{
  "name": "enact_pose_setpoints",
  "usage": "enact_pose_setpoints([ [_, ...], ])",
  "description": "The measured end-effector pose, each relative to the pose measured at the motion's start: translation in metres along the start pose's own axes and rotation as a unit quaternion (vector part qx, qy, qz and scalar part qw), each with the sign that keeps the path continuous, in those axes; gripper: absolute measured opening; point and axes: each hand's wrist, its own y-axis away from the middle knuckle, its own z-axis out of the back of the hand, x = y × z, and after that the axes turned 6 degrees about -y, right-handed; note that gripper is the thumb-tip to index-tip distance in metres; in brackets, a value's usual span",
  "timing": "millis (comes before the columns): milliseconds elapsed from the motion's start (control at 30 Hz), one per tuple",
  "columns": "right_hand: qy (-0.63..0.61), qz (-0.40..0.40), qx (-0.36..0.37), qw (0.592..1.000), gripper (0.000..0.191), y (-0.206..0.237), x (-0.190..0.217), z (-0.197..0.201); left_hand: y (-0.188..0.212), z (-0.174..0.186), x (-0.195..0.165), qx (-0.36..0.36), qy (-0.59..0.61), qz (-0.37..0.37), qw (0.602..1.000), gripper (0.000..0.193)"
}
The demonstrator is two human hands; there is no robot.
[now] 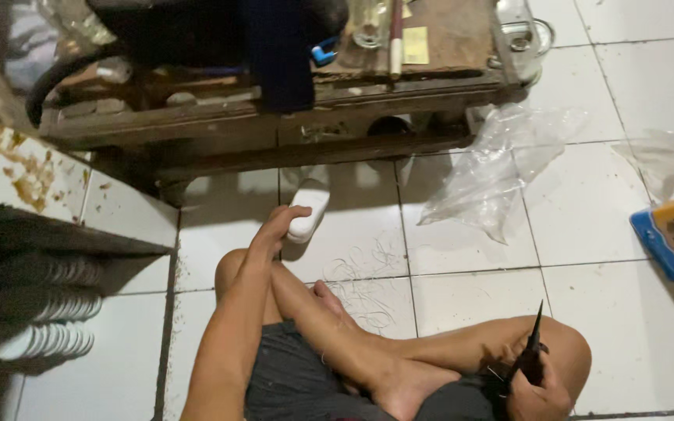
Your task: The person sits on the tiled floor and uses scissors to trim excess material from white foam shoe soles, rotating each sole to cut along its edges, then sets finished soles aside and picks up the next sole to continue trimming.
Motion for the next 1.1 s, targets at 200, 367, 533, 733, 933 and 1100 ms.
enact_pose_setpoints([
  [200, -0.091, -0.153, 0.055, 0.982, 0.024, 0.019, 0.030, -0.078, 0.007, -0.016, 0.002, -0.276, -0.233, -0.133, 0.923, 0.062],
  [367, -0.144, -0.195, 0.128, 0.962, 0.029, 0.022, 0.041, -0.108, 0.022, -0.027, 0.006, -0.238, -0.294, -0.142, 0.915, 0.078],
  [533, -0.146, -0.207, 0.132, 0.958, 0.029, 0.017, 0.043, -0.115, 0.015, -0.037, 0.009, -0.262, -0.496, -0.181, 0.808, 0.095],
  [733, -0.161, -0.172, 0.164, 0.958, 0.030, 0.021, 0.048, -0.122, 0.012, -0.033, 0.008, -0.223, -0.454, -0.147, 0.850, 0.101],
  [933, -0.142, -0.189, 0.173, 0.956, 0.028, 0.023, 0.054, -0.125, 0.039, -0.055, 0.023, -0.152, -0.437, -0.311, 0.830, 0.081],
  [1100, -0.134, -0.193, 0.196, 0.952, 0.025, 0.020, 0.058, -0.129, 0.037, -0.087, 0.032, -0.029, -0.524, -0.301, 0.796, 0.057],
])
